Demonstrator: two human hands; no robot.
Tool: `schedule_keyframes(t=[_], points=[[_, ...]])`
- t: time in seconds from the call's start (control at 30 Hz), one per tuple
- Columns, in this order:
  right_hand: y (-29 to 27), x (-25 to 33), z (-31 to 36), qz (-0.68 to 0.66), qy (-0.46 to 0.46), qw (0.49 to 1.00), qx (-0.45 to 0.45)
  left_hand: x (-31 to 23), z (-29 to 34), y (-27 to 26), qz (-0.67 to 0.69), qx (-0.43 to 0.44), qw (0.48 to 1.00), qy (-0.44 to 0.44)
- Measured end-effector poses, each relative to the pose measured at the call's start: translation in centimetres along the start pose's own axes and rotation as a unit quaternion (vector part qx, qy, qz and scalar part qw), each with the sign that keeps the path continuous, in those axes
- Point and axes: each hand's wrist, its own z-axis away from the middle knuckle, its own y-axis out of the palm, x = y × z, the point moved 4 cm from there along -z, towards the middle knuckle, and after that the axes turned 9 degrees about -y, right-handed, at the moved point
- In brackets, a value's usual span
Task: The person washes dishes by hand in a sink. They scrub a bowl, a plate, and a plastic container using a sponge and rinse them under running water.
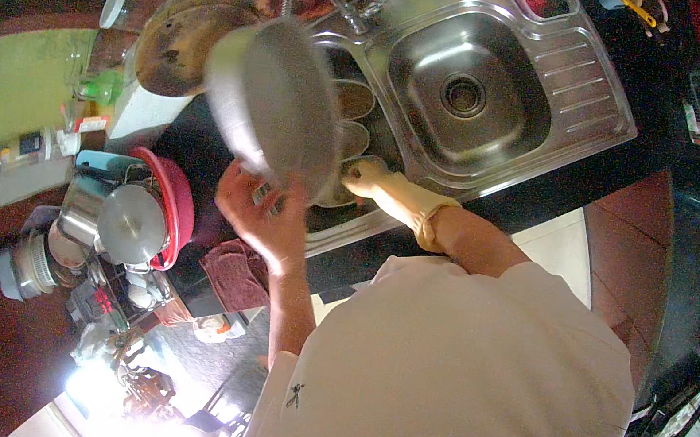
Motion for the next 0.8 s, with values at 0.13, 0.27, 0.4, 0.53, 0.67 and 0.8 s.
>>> schedule_keyframes(t=[0.13, 0.27, 0.4, 0.53, 0.67, 0.8], points=[[-0.5, -0.1, 1.0, -0.021, -0.053, 0.998, -0.004, 0.1, 0.7, 11.8, -0.058, 0.241, 0.968, -0.048], [0.7, 0.7, 3.2, -0.087, -0.082, 0.993, 0.016, 9.2, 3.1, 24.1, -0.168, 0.42, 0.883, -0.128], [-0.3, -0.4, 4.0, -0.126, -0.083, 0.989, -0.004, 15.9, 7.6, 34.2, -0.198, 0.505, 0.835, -0.096], [0.6, 1.2, 4.8, -0.144, -0.101, 0.984, 0.003, 20.2, 9.4, 36.7, -0.26, 0.554, 0.79, -0.047], [1.0, 1.4, 4.5, -0.1, -0.117, 0.988, -0.009, 20.5, 9.9, 34.9, -0.256, 0.574, 0.776, 0.044], [-2.2, -3.1, 2.1, 0.124, -0.165, 0.963, -0.175, 11.1, 7.3, 27.8, 0.035, 0.499, 0.866, -0.008]])
